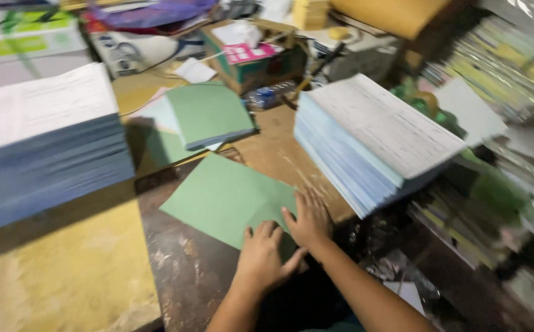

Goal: Interleaving green cover sheets with stacks of white printed documents to organize them into finished sets.

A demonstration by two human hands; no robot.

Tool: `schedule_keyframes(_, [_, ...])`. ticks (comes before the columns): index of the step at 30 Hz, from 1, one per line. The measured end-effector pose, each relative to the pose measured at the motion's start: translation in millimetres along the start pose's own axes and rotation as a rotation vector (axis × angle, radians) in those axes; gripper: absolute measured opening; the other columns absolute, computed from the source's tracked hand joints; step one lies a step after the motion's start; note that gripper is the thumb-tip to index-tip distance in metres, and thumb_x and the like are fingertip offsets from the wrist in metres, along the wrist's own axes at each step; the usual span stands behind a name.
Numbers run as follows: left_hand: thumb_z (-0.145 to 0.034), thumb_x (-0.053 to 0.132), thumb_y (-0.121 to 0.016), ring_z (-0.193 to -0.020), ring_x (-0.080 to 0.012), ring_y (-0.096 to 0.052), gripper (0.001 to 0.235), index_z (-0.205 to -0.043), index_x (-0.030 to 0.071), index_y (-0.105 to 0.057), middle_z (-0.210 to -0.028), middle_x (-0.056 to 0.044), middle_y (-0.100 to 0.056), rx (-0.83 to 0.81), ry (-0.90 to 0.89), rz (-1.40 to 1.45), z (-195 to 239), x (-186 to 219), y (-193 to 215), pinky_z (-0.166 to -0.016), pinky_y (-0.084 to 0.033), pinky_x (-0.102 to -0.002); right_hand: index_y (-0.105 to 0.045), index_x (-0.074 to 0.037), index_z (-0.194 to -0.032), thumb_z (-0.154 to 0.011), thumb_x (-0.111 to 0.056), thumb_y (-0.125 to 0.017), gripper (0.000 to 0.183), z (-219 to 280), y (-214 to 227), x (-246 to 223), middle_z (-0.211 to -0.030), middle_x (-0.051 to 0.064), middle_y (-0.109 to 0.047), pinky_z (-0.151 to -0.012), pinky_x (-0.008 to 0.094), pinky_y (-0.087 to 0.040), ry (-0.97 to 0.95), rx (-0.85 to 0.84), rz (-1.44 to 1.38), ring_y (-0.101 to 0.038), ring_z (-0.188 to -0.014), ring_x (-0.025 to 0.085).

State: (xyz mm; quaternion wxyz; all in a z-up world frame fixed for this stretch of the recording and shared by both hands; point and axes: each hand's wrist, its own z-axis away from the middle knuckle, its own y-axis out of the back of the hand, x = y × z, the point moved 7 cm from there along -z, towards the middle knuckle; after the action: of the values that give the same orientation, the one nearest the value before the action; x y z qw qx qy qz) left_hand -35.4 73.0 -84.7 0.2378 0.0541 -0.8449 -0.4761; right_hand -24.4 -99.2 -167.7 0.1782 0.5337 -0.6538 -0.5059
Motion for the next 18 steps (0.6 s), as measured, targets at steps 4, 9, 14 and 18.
schedule_keyframes(4, [-0.091,0.063,-0.062,-0.1,-0.0357,-0.06,0.067,-0.121,0.003,-0.066,-0.106,-0.013,-0.065,-0.034,0.039,-0.112,-4.7,-1.8,-7.6,-0.092,-0.042,-0.059,-0.057,-0.007,-0.137,-0.094,-0.048,-0.055,0.059,1.5,-0.3,0.2,-0.153,0.022,-0.049,-0.118,0.05,-0.03,0.02,0.038,-0.022,-0.04,-0.146,0.036])
schedule_keyframes(9, [-0.092,0.063,-0.062,-0.099,-0.0393,-0.06,0.064,-0.118,0.004,-0.067,-0.11,-0.016,-0.065,0.011,0.061,-0.141,-3.2,-7.7,-9.7,-0.094,-0.042,-0.064,-0.05,-0.008,-0.146,-0.101,-0.047,-0.048,0.06,0.3,20.2,-3.7,-0.164,0.016,-0.034,-0.123,0.051,-0.022,-0.038,-0.157,-0.137,-0.025,-0.154,0.035])
schedule_keyframes(14, [-0.087,0.073,-0.057,-0.134,-0.0384,-0.043,0.083,-0.137,0.007,-0.052,-0.138,-0.02,-0.05,-0.295,0.089,-0.2,8.1,-11.0,-26.4,-0.11,-0.029,-0.072,-0.065,-0.015,-0.131,-0.095,-0.031,-0.069,0.04,21.8,121.5,-12.8,-0.112,0.011,-0.075,-0.091,0.042,-0.055,-0.08,0.086,-0.355,-0.071,-0.108,0.035])
schedule_keyframes(18, [-0.086,0.073,-0.06,-0.138,-0.0405,-0.036,0.086,-0.138,0.005,-0.048,-0.141,-0.023,-0.044,-0.323,0.088,-0.18,15.7,-15.8,-28.9,-0.111,-0.026,-0.075,-0.03,-0.01,-0.165,-0.096,-0.008,-0.069,0.079,34.8,172.1,23.5,-0.095,0.011,-0.074,-0.077,0.037,-0.059,-0.162,0.238,-0.2,-0.073,-0.089,0.028])
